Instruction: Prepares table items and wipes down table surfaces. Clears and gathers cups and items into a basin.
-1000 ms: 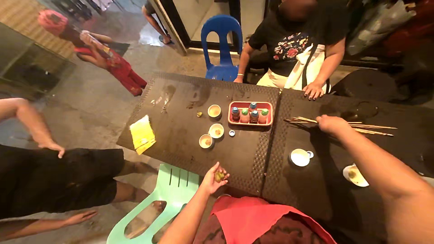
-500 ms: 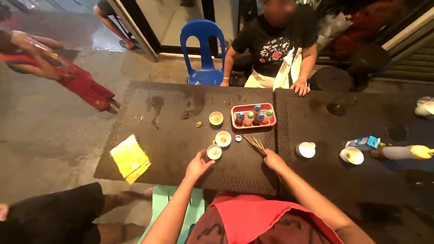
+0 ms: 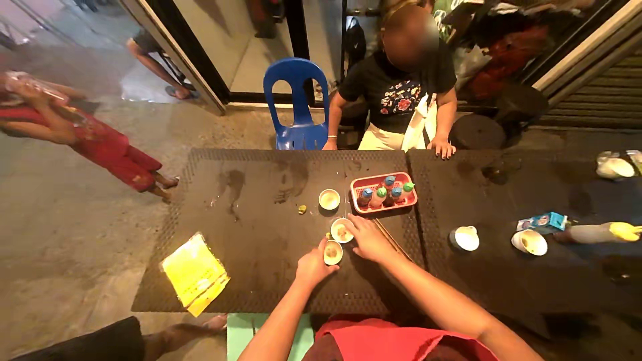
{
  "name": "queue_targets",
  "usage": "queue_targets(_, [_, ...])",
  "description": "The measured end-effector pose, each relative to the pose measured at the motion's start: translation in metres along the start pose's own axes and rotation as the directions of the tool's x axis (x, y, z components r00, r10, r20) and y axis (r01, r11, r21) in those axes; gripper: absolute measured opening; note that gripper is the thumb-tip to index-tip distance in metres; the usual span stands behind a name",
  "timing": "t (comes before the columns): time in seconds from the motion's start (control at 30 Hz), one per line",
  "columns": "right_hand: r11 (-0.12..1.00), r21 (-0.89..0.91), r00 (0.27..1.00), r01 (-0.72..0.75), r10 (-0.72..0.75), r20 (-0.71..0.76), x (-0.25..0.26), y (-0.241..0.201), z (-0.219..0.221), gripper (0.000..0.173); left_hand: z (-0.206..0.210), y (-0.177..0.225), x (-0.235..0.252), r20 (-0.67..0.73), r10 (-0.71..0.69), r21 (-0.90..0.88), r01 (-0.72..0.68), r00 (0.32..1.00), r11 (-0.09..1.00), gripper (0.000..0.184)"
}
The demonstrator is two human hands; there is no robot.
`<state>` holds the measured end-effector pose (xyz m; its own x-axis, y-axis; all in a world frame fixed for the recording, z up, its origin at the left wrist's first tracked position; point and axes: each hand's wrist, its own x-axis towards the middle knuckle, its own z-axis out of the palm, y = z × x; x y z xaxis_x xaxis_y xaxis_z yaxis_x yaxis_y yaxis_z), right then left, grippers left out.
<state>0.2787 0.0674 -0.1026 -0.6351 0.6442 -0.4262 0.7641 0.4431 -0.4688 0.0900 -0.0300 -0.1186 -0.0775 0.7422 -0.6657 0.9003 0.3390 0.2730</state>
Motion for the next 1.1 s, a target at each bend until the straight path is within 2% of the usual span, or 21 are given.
queue_targets(0.1, [0.998,-0.045,0.997,0.039,-0.036,0.072,0.03,-0.005,0.004,0.105,-0.002,-0.006,-0.001,0.005,-0.018,-0.027,0.018,1.0,0.999,0.115])
queue_targets(0.3, [0.998,-0.041,0.999,0.05,-0.049,0.024,0.048,0.008,0.02,0.093,0.002,-0.024,-0.001,0.029,0.016,-0.056,-0.015,0.999,0.998,0.116])
queue_targets(0.5, [0.995,0.031,0.993,-0.098,0.099,-0.057,-0.003,0.008,0.015,0.093,0.002,-0.022,0.006,0.038,0.072,-0.058,-0.07,0.997,0.996,0.112])
queue_targets(0.73, [0.975,0.078,0.978,-0.206,0.205,0.023,-0.067,0.009,0.049,0.093,0.005,-0.016,0.016,0.003,0.113,-0.057,-0.113,0.994,0.992,0.108])
queue_targets(0.93, [0.971,0.121,0.973,-0.206,0.217,-0.082,-0.077,0.02,0.091,0.093,0.005,-0.011,0.024,-0.015,0.148,-0.044,-0.149,0.989,0.988,0.102])
queue_targets(1.1, [0.978,0.118,0.982,-0.174,0.181,-0.053,-0.071,0.032,0.1,0.095,0.013,-0.018,0.031,0.0,0.192,-0.094,-0.191,0.981,0.977,0.104])
